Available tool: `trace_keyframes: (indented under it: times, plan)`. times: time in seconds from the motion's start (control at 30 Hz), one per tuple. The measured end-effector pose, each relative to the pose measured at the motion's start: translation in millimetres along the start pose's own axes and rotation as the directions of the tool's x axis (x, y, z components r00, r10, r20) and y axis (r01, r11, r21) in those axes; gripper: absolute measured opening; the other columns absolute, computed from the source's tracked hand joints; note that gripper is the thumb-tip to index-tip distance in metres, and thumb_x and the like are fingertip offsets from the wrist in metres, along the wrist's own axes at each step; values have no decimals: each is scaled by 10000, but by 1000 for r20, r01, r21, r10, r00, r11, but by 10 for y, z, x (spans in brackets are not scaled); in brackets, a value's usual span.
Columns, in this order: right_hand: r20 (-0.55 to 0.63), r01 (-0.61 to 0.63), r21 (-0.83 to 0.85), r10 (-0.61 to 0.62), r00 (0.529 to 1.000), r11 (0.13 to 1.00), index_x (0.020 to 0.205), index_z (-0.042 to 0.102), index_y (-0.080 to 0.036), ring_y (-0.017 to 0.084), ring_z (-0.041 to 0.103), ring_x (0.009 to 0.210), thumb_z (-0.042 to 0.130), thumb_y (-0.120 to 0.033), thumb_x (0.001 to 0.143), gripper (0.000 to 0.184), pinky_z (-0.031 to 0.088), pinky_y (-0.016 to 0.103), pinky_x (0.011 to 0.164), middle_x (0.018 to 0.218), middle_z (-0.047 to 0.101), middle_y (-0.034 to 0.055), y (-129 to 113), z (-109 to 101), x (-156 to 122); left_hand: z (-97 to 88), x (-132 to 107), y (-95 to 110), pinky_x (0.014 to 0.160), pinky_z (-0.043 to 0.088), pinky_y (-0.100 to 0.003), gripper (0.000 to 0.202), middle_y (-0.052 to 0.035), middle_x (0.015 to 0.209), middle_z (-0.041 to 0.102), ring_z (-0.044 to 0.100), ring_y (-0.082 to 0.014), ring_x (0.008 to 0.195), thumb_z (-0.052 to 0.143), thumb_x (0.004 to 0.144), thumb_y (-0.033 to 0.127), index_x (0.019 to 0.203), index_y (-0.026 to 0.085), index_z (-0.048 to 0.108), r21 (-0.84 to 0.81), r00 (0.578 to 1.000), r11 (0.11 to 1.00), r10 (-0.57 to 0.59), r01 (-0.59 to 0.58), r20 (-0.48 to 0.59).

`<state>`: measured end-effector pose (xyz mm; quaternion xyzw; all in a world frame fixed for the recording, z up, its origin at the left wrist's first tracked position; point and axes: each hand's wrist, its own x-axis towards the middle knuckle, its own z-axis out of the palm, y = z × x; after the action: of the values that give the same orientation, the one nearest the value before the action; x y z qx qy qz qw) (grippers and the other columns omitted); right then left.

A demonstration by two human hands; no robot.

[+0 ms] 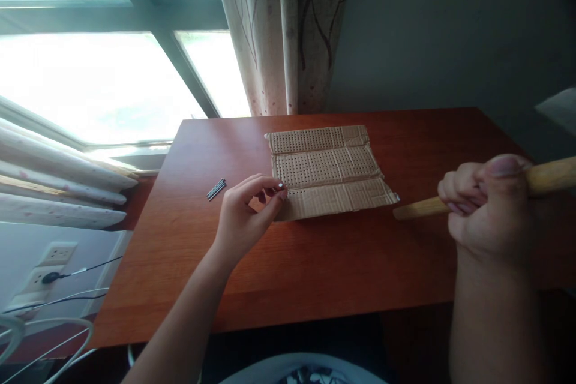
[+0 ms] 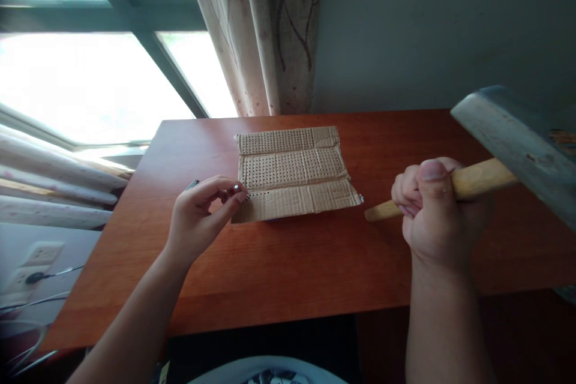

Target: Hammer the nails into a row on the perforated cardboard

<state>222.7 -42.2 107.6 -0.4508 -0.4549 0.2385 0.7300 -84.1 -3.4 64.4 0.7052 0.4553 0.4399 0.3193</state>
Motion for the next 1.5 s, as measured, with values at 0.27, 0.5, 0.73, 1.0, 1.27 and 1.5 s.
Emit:
trace_keyframes:
  times: [0.27,0.5,0.73,1.0,1.27,1.5]
  plan:
    - [17,4,-3,-4,1000,1000,514,342,-219,51,230,293,714,-302,787,469,155,238,312,391,278,-98,-11,11,-1,-5,10,6,634,479,-263,46,-30,787,696,602,-133,703,712,862,217,856,172,719,2,1000,1000,14,-14,0]
    - [24,14,0,-14,1000,1000,527,338,-221,52,222,295,706,-314,811,474,159,243,314,397,280,-99,15,-10,3,-4,1,-21,642,472,-271,39,-27,795,694,593,-133,705,712,867,216,869,178,718,4,1000,1000,11,-11,3]
    - [-5,4,-3,-4,1000,1000,522,333,-221,46,226,291,720,-304,767,466,160,231,316,393,287,-103,0,12,2,7,2,-10,644,470,-274,32,-22,785,690,593,-134,702,712,863,211,872,181,718,8,1000,1000,28,-28,-7]
    - [4,9,-11,-9,1000,1000,520,324,-220,47,228,288,707,-295,770,463,158,233,311,392,284,-100,-18,29,0,21,16,24,637,473,-269,26,-22,789,703,594,-127,697,715,855,202,853,178,726,6,998,999,47,-47,-30]
    - [-12,-10,2,10,1000,1000,521,336,-218,44,233,296,752,-328,755,489,161,232,323,392,290,-98,-26,40,-10,92,-20,1,622,470,-276,82,-39,805,713,578,-137,694,729,851,267,841,185,727,-16,995,1000,-12,10,-95]
    - [6,-11,15,11,1000,1000,525,343,-216,46,227,296,722,-299,782,465,153,241,323,398,291,-95,-12,30,-10,128,-36,-14,640,463,-283,88,-49,832,725,558,-138,696,721,851,268,834,183,738,-24,994,1000,-9,7,-113]
